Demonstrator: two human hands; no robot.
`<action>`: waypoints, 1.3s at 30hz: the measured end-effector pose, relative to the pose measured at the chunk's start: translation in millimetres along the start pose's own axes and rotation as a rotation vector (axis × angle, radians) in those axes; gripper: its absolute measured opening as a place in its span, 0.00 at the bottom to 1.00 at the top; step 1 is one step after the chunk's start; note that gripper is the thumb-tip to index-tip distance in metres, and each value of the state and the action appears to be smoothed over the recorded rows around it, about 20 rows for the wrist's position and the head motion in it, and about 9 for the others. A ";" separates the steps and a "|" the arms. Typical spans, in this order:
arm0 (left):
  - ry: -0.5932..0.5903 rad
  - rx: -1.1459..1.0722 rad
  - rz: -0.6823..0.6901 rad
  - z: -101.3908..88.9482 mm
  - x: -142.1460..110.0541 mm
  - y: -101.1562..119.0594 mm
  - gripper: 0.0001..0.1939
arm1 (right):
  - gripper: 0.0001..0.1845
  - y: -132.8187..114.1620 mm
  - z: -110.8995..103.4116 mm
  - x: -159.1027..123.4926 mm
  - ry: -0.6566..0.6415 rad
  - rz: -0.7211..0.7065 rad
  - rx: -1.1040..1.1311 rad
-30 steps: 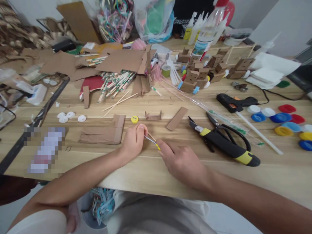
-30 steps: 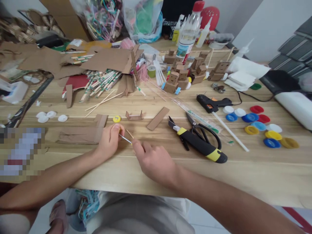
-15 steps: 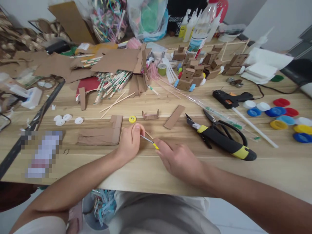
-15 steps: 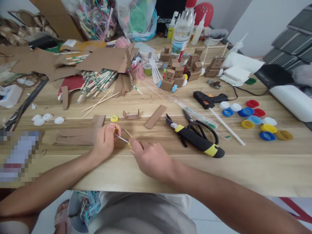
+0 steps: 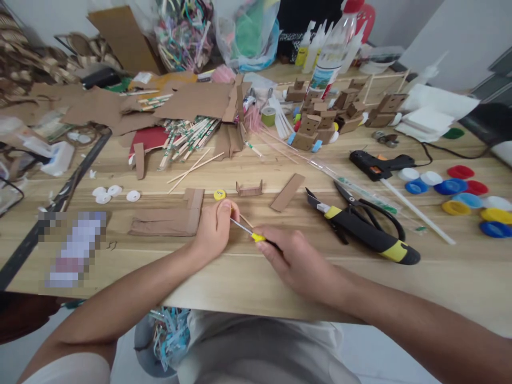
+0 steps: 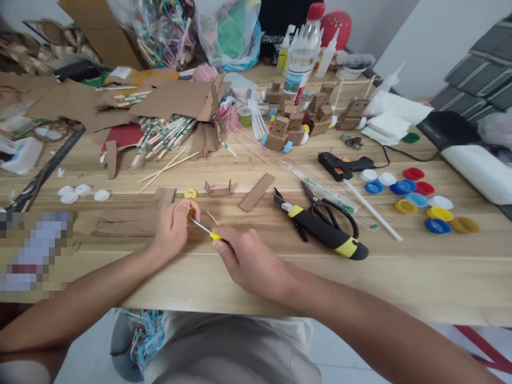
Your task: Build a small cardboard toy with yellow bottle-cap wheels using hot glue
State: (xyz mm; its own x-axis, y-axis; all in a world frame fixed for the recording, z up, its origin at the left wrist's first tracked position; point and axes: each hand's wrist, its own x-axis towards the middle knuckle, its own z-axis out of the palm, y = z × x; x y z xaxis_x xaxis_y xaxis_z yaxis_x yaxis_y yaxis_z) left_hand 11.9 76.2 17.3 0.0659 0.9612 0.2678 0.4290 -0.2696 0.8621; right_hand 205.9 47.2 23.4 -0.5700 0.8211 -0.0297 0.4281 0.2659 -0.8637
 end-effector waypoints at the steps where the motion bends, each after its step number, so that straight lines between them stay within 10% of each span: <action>1: -0.010 -0.027 -0.013 -1.0 2.2 1.8 0.27 | 0.17 -2.6 -4.5 1.6 -0.043 0.001 0.070; 17: -0.377 -0.636 -0.514 -5.0 16.6 3.3 0.24 | 0.19 -5.9 -19.6 -20.3 0.265 -0.396 -0.768; 23: -0.162 -0.472 -0.380 7.0 6.8 2.2 0.28 | 0.21 5.0 -6.2 -21.0 0.242 -0.418 -0.834; 30: 0.020 -0.152 -0.149 7.9 -10.2 -0.8 0.28 | 0.16 -4.1 1.2 -10.9 0.104 -0.069 -0.134; 35: -0.036 -0.089 -0.140 6.4 -10.2 -3.2 0.28 | 0.22 -9.2 -16.7 3.4 -0.267 0.417 0.681; 39: -0.050 -0.082 -0.159 7.4 -7.1 -4.5 0.27 | 0.22 -2.3 -15.0 1.0 -0.208 0.317 0.490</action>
State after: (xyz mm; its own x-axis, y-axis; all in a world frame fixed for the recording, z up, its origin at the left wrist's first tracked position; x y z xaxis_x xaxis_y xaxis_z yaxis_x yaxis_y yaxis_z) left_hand 16.2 71.0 8.4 0.0486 0.9932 0.1059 0.3627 -0.1164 0.9246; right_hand 214.9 55.0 32.9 -0.6137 0.6935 -0.3774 0.2554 -0.2779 -0.9260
